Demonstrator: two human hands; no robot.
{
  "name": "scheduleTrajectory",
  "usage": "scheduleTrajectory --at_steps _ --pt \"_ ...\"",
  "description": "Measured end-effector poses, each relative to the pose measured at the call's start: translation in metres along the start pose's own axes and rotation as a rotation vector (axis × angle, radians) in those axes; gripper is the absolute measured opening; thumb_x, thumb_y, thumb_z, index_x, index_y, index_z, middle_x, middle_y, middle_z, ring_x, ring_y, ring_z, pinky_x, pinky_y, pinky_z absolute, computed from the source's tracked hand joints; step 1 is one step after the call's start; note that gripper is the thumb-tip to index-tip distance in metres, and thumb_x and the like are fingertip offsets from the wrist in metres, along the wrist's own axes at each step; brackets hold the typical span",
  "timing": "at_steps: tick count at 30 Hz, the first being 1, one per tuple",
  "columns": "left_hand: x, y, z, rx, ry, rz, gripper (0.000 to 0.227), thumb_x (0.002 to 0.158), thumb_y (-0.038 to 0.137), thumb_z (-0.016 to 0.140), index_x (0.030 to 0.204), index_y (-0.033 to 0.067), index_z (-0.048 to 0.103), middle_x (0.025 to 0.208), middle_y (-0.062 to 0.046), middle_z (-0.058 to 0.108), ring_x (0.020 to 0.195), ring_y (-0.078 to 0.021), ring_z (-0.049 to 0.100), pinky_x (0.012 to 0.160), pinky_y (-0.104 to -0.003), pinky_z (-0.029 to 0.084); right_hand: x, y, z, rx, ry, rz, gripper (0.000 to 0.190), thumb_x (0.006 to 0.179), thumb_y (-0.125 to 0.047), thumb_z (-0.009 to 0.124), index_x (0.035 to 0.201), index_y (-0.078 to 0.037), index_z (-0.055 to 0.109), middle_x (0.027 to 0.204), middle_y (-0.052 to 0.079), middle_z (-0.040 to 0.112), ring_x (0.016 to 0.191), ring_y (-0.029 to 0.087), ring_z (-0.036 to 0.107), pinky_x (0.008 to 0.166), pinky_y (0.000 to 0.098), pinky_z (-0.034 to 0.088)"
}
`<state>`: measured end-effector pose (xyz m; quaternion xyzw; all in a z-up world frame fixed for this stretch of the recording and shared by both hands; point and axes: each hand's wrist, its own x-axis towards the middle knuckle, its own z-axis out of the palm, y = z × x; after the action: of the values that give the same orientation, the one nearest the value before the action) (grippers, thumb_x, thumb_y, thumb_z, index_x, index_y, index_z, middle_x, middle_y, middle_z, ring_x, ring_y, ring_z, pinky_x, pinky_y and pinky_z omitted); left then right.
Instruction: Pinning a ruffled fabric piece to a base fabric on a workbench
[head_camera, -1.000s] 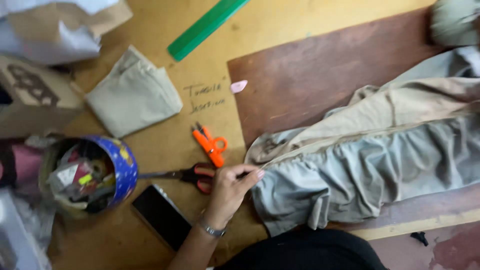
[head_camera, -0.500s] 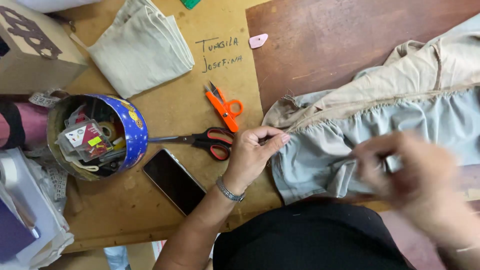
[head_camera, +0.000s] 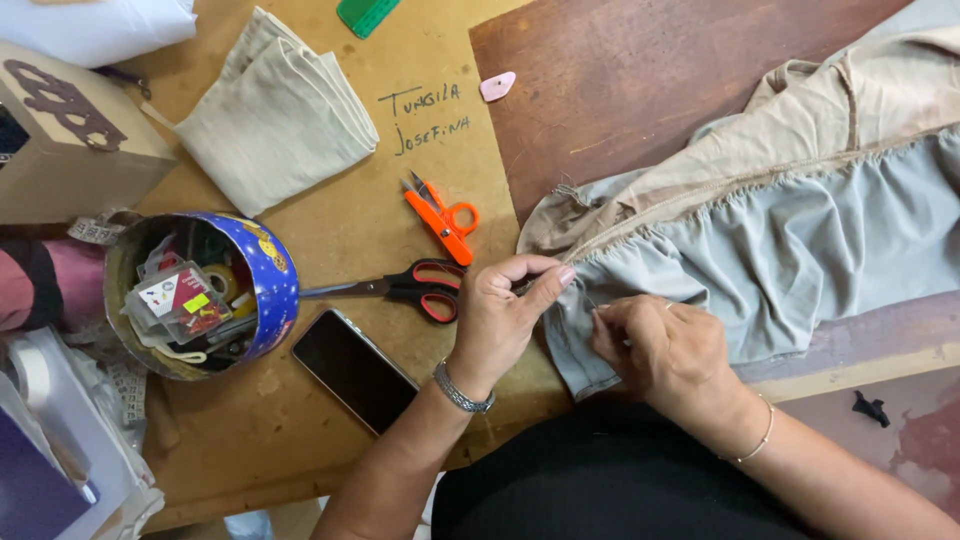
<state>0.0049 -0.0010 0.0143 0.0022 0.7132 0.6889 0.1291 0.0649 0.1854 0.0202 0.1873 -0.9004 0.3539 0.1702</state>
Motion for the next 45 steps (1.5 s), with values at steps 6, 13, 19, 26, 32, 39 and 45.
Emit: scheduleTrajectory --at_steps 6,13,19,26,32,39,45 --pt "-0.004 0.004 0.003 0.040 -0.012 0.023 0.006 0.088 0.010 0.081 0.093 0.0059 0.081 0.077 -0.009 0.078 0.080 -0.0080 0.063 0.074 -0.032 0.059 0.004 0.004 0.007 -0.123 -0.048 -0.010 0.012 0.089 -0.009 0.074 0.094 -0.002 0.065 0.062 0.012 0.061 0.048 0.028 0.063 0.046 0.0347 0.053" --pt "-0.003 0.003 0.003 0.000 -0.020 0.042 0.010 0.088 0.013 0.081 0.095 0.0066 0.080 0.084 -0.010 0.074 0.083 -0.0115 0.063 0.077 -0.032 0.056 -0.001 -0.005 0.002 0.099 -0.196 0.552 0.012 0.089 -0.022 0.076 0.092 -0.013 0.069 0.060 0.008 0.069 0.054 0.028 0.070 0.045 0.0353 0.054" --pt "-0.001 -0.005 0.005 -0.254 -0.031 -0.148 0.013 0.091 0.012 0.079 0.099 0.0014 0.079 0.079 -0.003 0.070 0.078 -0.0042 0.051 0.067 -0.022 0.050 -0.012 -0.004 0.012 0.237 -0.144 0.741 0.007 0.088 -0.021 0.076 0.091 -0.016 0.073 0.059 0.007 0.071 0.051 0.024 0.069 0.046 0.0325 0.051" --pt "-0.003 -0.015 0.005 -0.525 -0.077 -0.459 0.017 0.092 0.010 0.078 0.099 -0.0056 0.076 0.060 0.001 0.052 0.037 0.0055 0.031 0.032 -0.013 0.023 -0.009 -0.008 0.014 0.332 -0.095 0.791 0.003 0.090 -0.019 0.074 0.088 -0.017 0.074 0.055 0.004 0.069 0.049 0.015 0.060 0.048 0.0280 0.048" --pt "-0.004 -0.013 0.005 -0.524 -0.101 -0.462 0.016 0.090 0.010 0.079 0.098 -0.0031 0.076 0.059 0.000 0.057 0.039 0.0070 0.034 0.034 -0.010 0.024 -0.014 -0.001 0.014 0.350 -0.125 0.767 0.004 0.091 -0.021 0.076 0.090 -0.017 0.075 0.057 0.002 0.073 0.049 0.013 0.064 0.051 0.0248 0.051" --pt "0.003 -0.005 -0.013 -0.027 -0.233 -0.070 0.011 0.094 0.017 0.074 0.096 0.0068 0.075 0.088 0.000 0.075 0.078 -0.0055 0.066 0.073 -0.021 0.057 0.005 0.002 -0.038 0.147 -0.217 0.484 0.014 0.091 -0.018 0.074 0.102 -0.012 0.070 0.096 -0.003 0.080 0.074 0.007 0.076 0.061 0.0202 0.056" --pt "0.009 -0.001 -0.017 0.007 -0.333 0.010 0.011 0.096 0.020 0.070 0.092 0.0089 0.070 0.080 0.002 0.068 0.073 -0.0056 0.059 0.066 -0.022 0.048 0.064 0.054 -0.056 0.086 -0.412 0.097 0.015 0.099 -0.025 0.062 0.102 -0.010 0.063 0.100 0.005 0.070 0.089 0.027 0.061 0.087 0.0386 0.047"
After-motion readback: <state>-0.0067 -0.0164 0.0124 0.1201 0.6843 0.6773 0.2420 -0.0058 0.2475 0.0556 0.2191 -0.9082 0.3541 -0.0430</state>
